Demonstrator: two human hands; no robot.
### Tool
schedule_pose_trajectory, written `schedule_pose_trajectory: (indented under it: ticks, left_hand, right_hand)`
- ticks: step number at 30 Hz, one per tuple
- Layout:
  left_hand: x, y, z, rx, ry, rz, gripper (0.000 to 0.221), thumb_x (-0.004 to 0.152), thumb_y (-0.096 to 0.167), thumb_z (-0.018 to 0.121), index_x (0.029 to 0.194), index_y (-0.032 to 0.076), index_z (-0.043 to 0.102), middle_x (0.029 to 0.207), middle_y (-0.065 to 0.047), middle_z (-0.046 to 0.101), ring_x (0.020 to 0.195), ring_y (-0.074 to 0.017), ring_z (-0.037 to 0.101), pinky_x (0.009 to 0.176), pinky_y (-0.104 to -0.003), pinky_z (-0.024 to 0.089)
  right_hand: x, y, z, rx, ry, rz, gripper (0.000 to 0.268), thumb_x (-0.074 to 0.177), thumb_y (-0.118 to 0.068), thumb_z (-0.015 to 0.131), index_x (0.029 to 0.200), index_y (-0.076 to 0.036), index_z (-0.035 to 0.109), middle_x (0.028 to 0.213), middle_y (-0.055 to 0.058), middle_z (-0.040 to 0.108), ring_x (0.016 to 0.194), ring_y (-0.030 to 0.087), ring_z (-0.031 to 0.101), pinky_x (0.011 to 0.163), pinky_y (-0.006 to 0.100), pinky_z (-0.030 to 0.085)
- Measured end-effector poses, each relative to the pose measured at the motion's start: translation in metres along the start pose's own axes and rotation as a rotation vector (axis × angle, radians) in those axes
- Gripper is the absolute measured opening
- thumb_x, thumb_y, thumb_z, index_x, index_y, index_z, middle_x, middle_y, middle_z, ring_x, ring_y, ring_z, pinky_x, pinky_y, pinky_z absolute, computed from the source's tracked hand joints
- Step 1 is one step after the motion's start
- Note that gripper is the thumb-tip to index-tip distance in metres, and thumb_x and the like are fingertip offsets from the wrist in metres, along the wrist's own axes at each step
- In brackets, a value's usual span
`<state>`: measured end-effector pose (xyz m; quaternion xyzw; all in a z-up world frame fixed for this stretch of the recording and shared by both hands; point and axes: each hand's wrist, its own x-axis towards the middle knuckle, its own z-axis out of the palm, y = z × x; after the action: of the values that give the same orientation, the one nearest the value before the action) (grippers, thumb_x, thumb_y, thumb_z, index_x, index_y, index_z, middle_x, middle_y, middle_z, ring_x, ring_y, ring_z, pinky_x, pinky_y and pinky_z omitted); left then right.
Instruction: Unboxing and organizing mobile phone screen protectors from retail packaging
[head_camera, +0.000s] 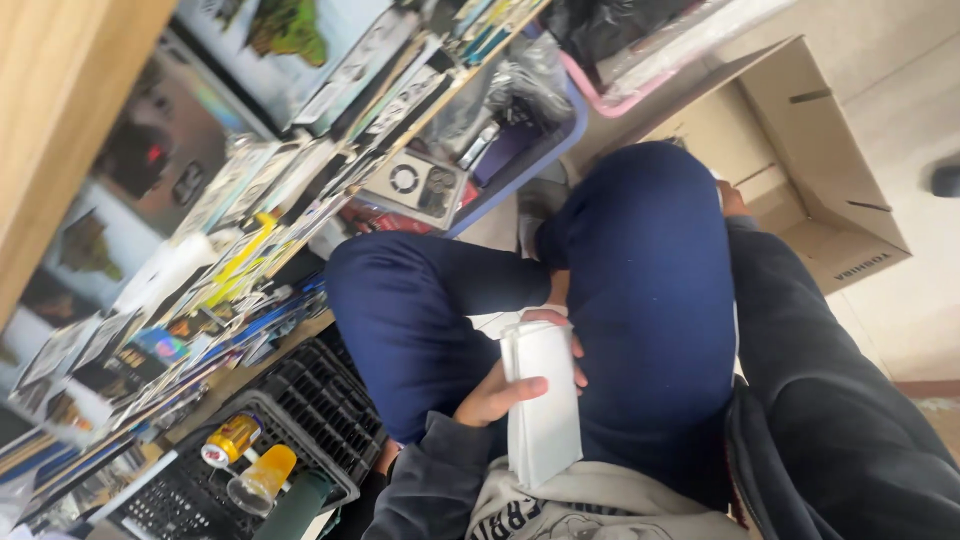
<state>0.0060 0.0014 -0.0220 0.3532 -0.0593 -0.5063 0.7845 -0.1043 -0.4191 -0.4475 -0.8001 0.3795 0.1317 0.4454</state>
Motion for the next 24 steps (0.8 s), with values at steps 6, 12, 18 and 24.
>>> schedule_pose_trajectory:
  ticks: [6,12,18,24]
  left_hand:
    - [-0.004,-0.003,-0.006,0.016,0.013,-0.019,0.080,0.091,0.037,0.070,0.147,0.002,0.025,0.127,-0.023,0.051,0.107,-0.0307,0.067,0.091,-0.051,0.058]
    - [0.005,0.000,-0.007,-0.013,0.044,-0.058,0.082,0.090,0.041,0.072,0.146,0.002,0.026,0.126,-0.023,0.052,0.106,-0.0315,0.068,0.091,-0.051,0.058]
    - [0.017,0.024,0.006,-0.143,0.158,-0.223,0.073,0.089,0.039,0.080,0.141,0.013,0.035,0.121,-0.017,0.052,0.102,-0.0309,0.066,0.090,-0.048,0.058]
    - [0.023,0.024,0.009,-0.124,0.173,-0.231,0.074,0.089,0.043,0.081,0.139,0.012,0.037,0.118,-0.016,0.054,0.098,-0.0301,0.067,0.088,-0.048,0.058]
  right_hand:
    - [-0.012,-0.106,0.025,-0.210,-0.035,0.161,0.062,0.097,-0.026,0.060,0.155,-0.028,0.039,0.134,0.010,0.051,0.121,0.036,0.051,0.099,0.057,0.044]
    - [-0.022,-0.171,0.026,-0.419,-0.069,0.361,0.047,0.110,-0.032,0.038,0.156,-0.034,0.028,0.150,0.005,0.036,0.138,0.033,0.036,0.107,0.066,0.033]
    - [-0.009,-0.133,0.047,-0.499,0.096,0.290,0.060,0.097,-0.058,0.052,0.147,-0.027,0.038,0.136,0.011,0.046,0.124,0.036,0.045,0.101,0.059,0.032]
    - [0.010,-0.023,0.071,-1.011,0.691,0.034,0.047,0.085,-0.052,0.059,0.121,-0.022,0.052,0.107,0.002,0.048,0.086,0.027,0.047,0.064,0.045,0.035]
